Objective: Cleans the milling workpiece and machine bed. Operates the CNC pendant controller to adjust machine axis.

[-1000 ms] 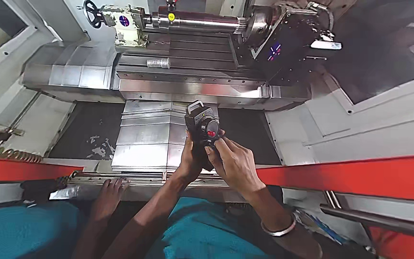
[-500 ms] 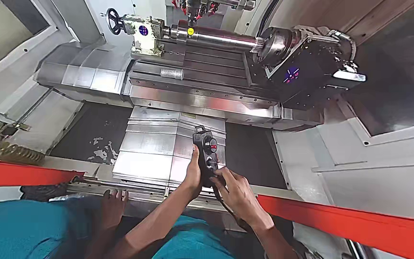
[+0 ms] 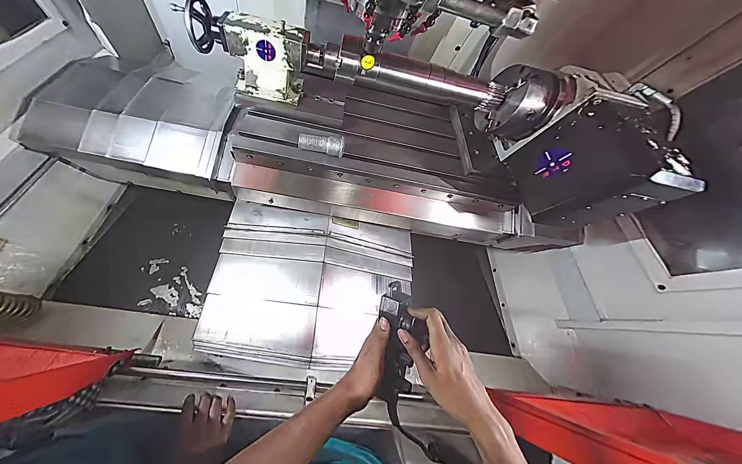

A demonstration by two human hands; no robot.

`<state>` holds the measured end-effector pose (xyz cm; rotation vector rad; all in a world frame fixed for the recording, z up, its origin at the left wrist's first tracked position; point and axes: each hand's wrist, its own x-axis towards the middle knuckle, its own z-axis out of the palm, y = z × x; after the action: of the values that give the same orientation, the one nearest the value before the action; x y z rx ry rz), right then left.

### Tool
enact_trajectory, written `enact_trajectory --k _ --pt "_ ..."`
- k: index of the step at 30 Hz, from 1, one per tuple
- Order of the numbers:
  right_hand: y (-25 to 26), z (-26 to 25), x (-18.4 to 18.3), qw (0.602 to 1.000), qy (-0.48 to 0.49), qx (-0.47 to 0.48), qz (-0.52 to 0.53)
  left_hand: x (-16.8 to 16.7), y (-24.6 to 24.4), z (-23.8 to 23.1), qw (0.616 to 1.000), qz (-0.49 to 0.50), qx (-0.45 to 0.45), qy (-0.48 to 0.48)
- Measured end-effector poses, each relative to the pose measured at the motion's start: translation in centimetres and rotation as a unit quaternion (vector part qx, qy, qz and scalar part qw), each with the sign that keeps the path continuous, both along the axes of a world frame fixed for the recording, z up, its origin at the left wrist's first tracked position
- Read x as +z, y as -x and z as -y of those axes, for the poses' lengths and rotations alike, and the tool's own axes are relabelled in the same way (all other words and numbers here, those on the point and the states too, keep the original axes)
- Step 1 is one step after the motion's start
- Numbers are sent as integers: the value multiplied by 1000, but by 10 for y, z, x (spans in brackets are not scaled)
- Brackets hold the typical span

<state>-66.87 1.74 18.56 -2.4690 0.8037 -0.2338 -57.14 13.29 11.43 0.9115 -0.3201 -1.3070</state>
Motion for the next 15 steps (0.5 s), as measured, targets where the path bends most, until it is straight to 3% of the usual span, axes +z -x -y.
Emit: enact_trajectory --k 6,9,12,15 --pt "-25 -2 -7 996 -28 75 48 -13 -20 -7 995 -79 12 -58" --pt "-31 -7 -12 993 -75 -9 95 -18 -25 -8 994 -93 25 -60" --pt "-33 -7 -20 986 -97 -111 73 -22 -28 -9 995 -92 27 -33" --pt "-35 -4 -16 968 -183 -135 103 -31 -26 -10 997 -75 16 4"
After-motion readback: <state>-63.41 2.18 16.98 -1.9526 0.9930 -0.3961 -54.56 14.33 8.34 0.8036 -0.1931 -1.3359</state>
